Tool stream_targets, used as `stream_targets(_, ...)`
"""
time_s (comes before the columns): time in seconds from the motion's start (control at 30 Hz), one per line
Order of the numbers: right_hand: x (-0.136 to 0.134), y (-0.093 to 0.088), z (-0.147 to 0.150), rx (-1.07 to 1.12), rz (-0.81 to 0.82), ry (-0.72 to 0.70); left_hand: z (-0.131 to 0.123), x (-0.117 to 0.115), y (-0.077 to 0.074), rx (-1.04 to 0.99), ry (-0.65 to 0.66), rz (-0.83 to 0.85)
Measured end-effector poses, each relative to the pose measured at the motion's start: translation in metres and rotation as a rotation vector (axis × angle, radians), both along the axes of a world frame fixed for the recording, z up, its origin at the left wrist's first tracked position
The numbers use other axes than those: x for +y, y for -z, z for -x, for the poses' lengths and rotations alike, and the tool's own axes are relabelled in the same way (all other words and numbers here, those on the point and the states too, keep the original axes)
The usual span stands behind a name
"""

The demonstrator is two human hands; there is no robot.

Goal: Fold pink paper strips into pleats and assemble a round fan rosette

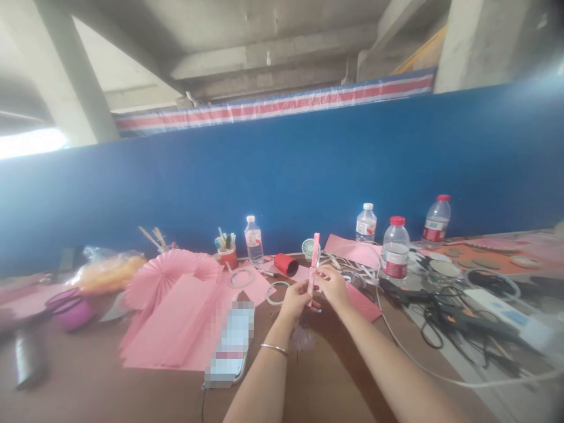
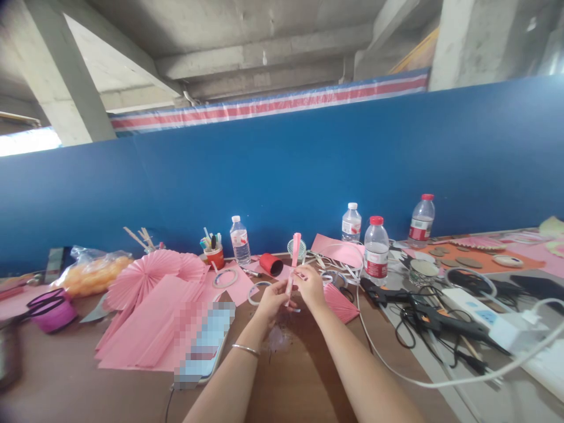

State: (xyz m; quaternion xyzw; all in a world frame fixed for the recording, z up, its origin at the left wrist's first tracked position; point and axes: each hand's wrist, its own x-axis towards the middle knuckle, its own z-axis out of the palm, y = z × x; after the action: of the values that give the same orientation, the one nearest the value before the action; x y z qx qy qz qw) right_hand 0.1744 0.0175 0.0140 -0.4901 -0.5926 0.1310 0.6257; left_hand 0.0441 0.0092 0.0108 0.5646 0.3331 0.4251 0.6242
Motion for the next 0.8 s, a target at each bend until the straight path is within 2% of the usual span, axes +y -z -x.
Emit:
stream_targets(0.13, 0.001, 0.000, -0.001, 0.016, -0.006, 0.024, 0.000, -0.001, -0.001, 0.007, 0.014, -0.009)
stream_targets(0.4, 0.001, -0.001, -0.002, 0.046, 0.015, 0.048, 0.002, -0.009, -0.013, -0.009, 0.052, 0.010)
stream_targets(0.63, 0.001, 0.000, -0.001, 0.087, 0.053, 0.020, 0.001, -0.006, -0.009, -0.019, 0.053, -0.001)
stream_targets(0.8, 0.006, 0.006, 0.000, 0.254, 0.044, -0.020, 0.001, -0.005, -0.008, -0.010, 0.044, -0.017)
